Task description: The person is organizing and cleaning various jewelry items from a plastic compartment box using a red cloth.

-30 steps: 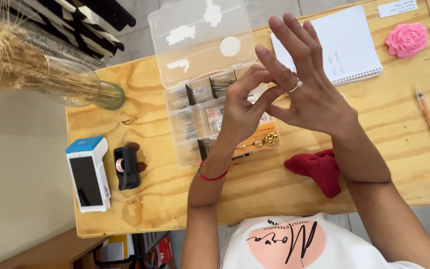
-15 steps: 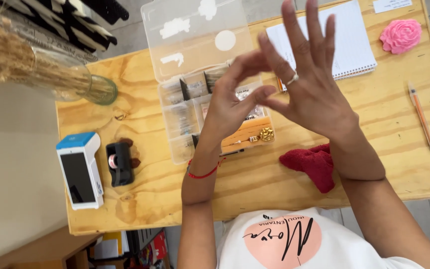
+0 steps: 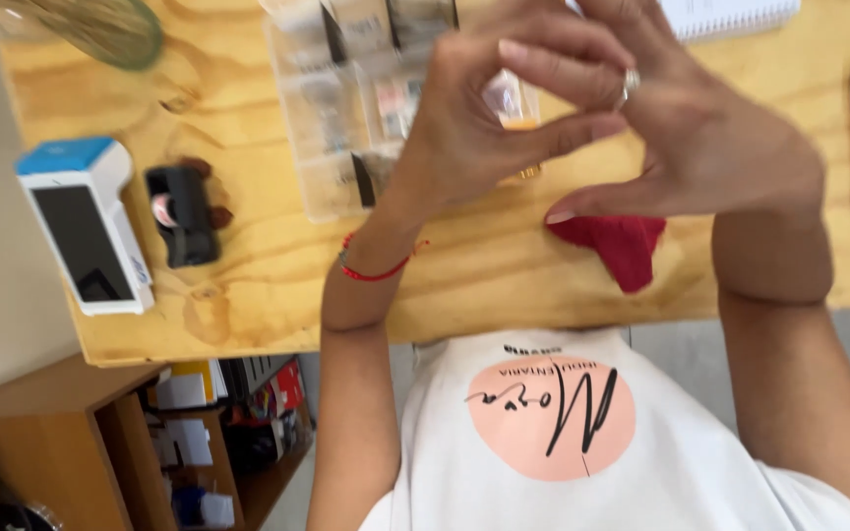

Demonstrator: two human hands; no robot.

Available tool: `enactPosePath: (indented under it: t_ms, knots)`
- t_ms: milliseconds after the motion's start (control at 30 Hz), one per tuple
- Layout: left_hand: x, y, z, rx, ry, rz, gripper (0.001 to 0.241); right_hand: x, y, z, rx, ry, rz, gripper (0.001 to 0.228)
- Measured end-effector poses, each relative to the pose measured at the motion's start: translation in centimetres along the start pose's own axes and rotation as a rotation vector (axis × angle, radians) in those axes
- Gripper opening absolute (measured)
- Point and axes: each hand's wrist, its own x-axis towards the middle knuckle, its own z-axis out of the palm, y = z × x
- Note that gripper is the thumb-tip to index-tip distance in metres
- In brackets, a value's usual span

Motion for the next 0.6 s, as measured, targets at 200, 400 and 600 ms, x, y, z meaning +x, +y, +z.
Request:
enactPosePath:
  t_ms: [200, 400, 600]
  knots:
    - [-0.5, 0.7, 1.4, 0.143, 0.007, -0.027, 0.021, -3.1, -0.1, 0.0, 0.2, -0.035, 0.082, 0.088]
    - [-1.0, -0.9, 2.6, -0.029, 0.053, -0.144, 0.012, -6.2, 1.7, 4.0, 0.469, 0.15, 0.054, 0.105]
    - [-2.1, -1.9, 4.0, 0.938, 0.228, 0.24, 0.023, -7.6, 0.7, 6.0, 0.575, 0.749, 0.472, 0.056]
